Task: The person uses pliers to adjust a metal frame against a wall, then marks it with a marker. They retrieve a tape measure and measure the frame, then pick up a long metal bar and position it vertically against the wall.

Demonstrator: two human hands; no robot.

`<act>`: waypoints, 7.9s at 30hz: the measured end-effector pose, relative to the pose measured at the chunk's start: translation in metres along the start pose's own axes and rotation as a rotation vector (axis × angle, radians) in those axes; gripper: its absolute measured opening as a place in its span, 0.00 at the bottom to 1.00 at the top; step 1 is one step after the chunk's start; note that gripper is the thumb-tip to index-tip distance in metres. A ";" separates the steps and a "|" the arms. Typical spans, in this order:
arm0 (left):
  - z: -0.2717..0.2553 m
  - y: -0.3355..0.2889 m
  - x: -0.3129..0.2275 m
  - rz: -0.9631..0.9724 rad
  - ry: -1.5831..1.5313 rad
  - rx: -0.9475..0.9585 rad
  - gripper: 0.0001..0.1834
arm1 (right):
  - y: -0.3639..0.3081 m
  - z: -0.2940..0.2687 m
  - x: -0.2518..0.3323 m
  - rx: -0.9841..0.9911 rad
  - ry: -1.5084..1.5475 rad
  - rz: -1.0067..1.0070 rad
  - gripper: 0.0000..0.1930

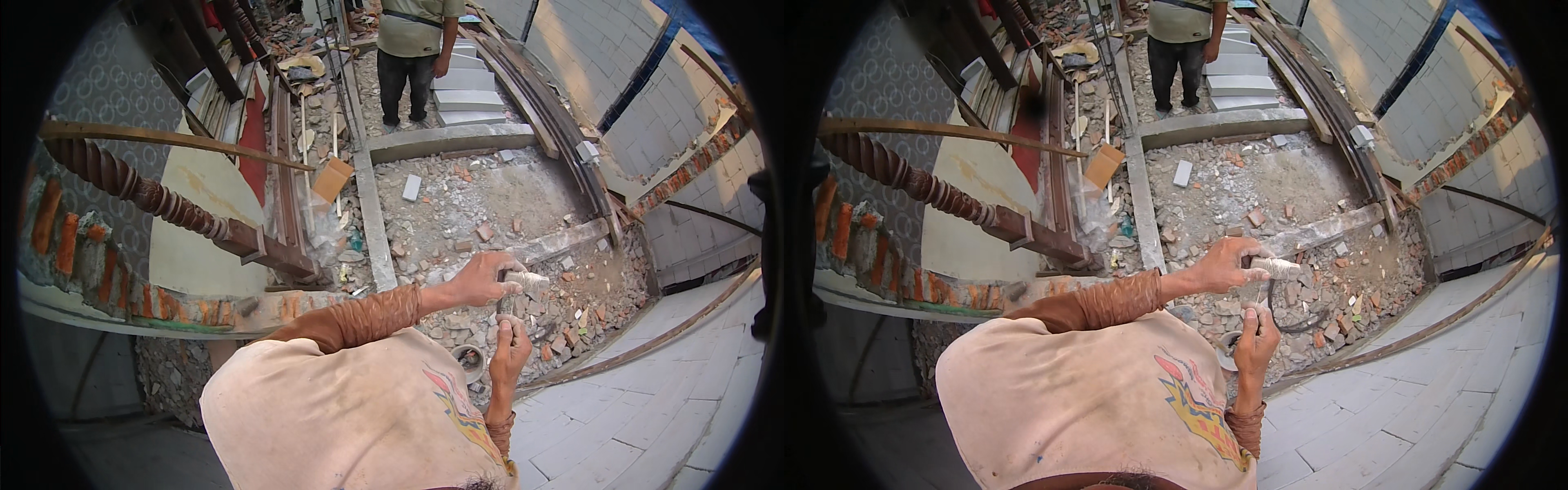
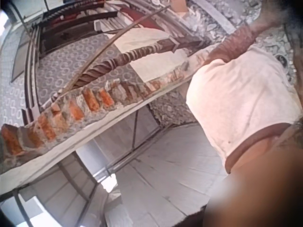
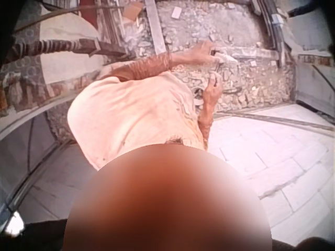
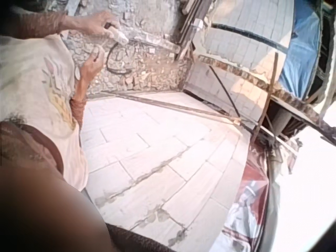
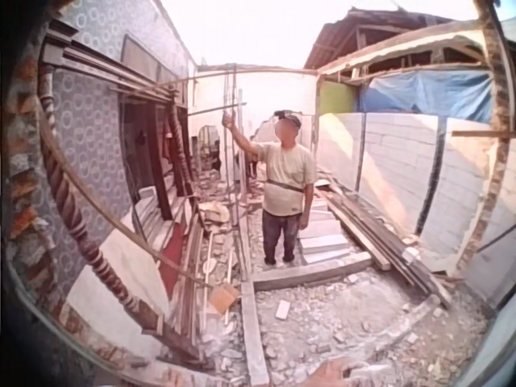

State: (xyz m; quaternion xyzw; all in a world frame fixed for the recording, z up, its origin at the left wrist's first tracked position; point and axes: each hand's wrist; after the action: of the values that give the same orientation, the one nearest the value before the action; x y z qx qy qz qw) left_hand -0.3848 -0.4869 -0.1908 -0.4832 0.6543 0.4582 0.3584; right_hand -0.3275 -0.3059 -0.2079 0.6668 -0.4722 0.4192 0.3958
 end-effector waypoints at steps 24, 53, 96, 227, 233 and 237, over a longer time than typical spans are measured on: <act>-0.005 -0.017 0.038 -0.034 0.117 0.468 0.22 | 0.024 -0.040 -0.022 0.117 -0.059 -0.044 0.14; 0.009 0.000 0.029 -0.015 -0.599 0.230 0.19 | 0.023 -0.033 -0.044 0.053 0.312 0.317 0.08; 0.064 -0.010 0.102 -0.436 -0.322 0.727 0.16 | 0.026 -0.037 -0.125 0.020 -0.010 0.142 0.20; 0.082 0.036 -0.061 -0.366 -0.985 1.053 0.10 | -0.064 -0.031 -0.167 -0.348 0.554 0.169 0.28; 0.063 0.054 -0.091 -0.240 -1.032 0.912 0.13 | -0.059 -0.005 -0.159 -0.014 0.473 0.039 0.46; 0.050 0.071 -0.097 -0.221 -1.111 0.753 0.13 | -0.053 0.016 -0.153 -0.033 0.475 0.239 0.49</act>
State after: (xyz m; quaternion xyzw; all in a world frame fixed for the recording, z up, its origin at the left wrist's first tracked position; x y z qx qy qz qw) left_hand -0.4250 -0.4020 -0.1005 -0.0825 0.4348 0.3398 0.8299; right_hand -0.3046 -0.2628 -0.3631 0.4826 -0.4484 0.5999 0.4541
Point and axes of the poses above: each hand's wrist, its own y-axis towards the middle knuckle, its own z-axis out of the palm, x = y × z, and after that the axes turned 2 degrees about x, right-handed
